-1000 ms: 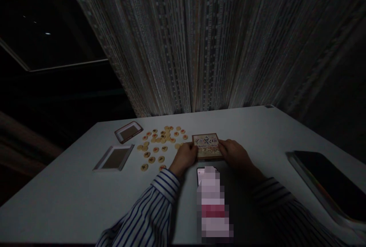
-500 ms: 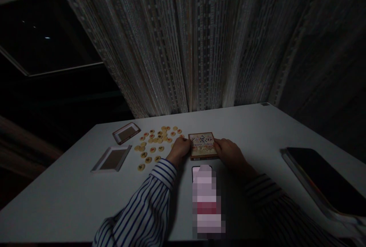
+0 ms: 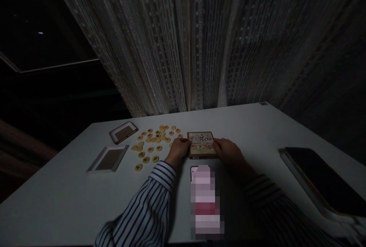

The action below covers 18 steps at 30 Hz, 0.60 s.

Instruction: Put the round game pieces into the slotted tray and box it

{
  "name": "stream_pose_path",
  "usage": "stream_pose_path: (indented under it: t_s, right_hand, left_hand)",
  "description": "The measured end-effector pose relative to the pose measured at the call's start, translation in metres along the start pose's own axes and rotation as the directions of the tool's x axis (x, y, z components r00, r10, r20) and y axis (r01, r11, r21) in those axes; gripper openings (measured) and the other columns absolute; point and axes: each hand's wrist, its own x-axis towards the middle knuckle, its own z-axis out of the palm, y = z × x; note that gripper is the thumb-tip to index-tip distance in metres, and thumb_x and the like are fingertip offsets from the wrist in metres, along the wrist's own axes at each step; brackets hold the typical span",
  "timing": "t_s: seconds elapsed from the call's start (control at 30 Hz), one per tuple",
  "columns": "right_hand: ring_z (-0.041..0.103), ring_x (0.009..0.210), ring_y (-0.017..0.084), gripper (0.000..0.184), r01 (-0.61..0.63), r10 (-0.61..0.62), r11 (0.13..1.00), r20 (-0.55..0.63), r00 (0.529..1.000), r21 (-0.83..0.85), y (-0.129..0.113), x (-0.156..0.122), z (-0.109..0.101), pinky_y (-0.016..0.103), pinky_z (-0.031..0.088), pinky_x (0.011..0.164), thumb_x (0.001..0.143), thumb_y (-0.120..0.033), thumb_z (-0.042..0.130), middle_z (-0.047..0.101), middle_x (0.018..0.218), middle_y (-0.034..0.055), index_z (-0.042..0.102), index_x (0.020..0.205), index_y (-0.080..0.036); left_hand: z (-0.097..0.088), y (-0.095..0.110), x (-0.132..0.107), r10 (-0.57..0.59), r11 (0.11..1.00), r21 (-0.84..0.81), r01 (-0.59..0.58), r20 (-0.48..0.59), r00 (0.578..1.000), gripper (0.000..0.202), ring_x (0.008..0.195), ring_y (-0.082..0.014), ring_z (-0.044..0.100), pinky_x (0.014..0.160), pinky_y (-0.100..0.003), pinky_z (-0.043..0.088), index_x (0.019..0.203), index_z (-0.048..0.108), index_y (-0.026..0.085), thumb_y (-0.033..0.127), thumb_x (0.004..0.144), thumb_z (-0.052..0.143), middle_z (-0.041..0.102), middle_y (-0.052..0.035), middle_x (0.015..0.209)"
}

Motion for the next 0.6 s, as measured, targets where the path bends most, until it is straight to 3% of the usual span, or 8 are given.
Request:
stream_pose_path:
  t_s: [0.2, 0.37, 0.43, 0.5, 0.6]
  right_hand:
    - [0.057, 0.091, 0.021, 0.039, -0.003, 0.004, 0.999, -0.009, 1.000, 0.047, 0.002, 0.000, 0.001, 0.030, 0.039, 0.079, 0.089, -0.028, 0.031, 0.065, 0.098, 0.0113, 0.060, 0.111, -0.014]
    - [0.060, 0.093, 0.019, 0.034, -0.090, 0.095, 0.946, -0.003, 0.995, 0.312, 0.005, 0.002, -0.003, 0.028, 0.042, 0.079, 0.084, -0.029, 0.040, 0.067, 0.103, 0.0076, 0.063, 0.106, -0.018]
    - [0.061, 0.090, 0.019, 0.031, -0.126, 0.132, 0.878, 0.021, 0.991, 0.462, 0.006, 0.004, -0.005, 0.028, 0.044, 0.077, 0.082, -0.027, 0.044, 0.068, 0.100, 0.0072, 0.063, 0.104, -0.017]
    - [0.062, 0.088, 0.018, 0.028, -0.172, 0.174, 0.745, 0.061, 0.983, 0.645, 0.008, 0.007, -0.005, 0.028, 0.045, 0.076, 0.079, -0.026, 0.049, 0.068, 0.097, 0.0085, 0.064, 0.101, -0.014]
    - [0.064, 0.083, 0.017, 0.027, -0.219, 0.217, 0.591, 0.108, 0.970, 0.777, 0.009, 0.012, -0.006, 0.026, 0.047, 0.074, 0.078, -0.023, 0.053, 0.069, 0.096, 0.0115, 0.063, 0.099, -0.009]
  left_hand:
    - [0.002, -0.007, -0.001, -0.035, 0.972, -0.231, 0.048, 0.062, 0.997, 0.010, 0.064, -0.0151, 0.066, 0.064, -0.026, 0.052, 0.085, 0.061, 0.009, 0.008, 0.076, 0.055, 0.068, -0.0067, 0.065]
    - [0.002, -0.013, -0.003, -0.027, 0.927, -0.371, 0.057, 0.085, 0.996, 0.015, 0.066, -0.0143, 0.067, 0.065, -0.024, 0.053, 0.091, 0.059, 0.009, 0.007, 0.077, 0.056, 0.068, -0.0067, 0.069]
    - [0.002, -0.013, -0.004, -0.020, 0.911, -0.408, 0.056, 0.090, 0.996, 0.015, 0.067, -0.0138, 0.067, 0.065, -0.024, 0.053, 0.091, 0.059, 0.009, 0.006, 0.077, 0.055, 0.069, -0.0063, 0.071]
    - [0.002, -0.011, -0.006, -0.010, 0.897, -0.438, 0.053, 0.102, 0.995, 0.015, 0.068, -0.0136, 0.067, 0.066, -0.023, 0.053, 0.090, 0.060, 0.009, 0.005, 0.077, 0.054, 0.069, -0.0065, 0.072]
    - [0.001, -0.007, -0.008, 0.001, 0.872, -0.486, 0.060, 0.124, 0.992, 0.015, 0.069, -0.0137, 0.067, 0.065, -0.022, 0.054, 0.089, 0.061, 0.009, 0.004, 0.078, 0.053, 0.069, -0.0072, 0.074]
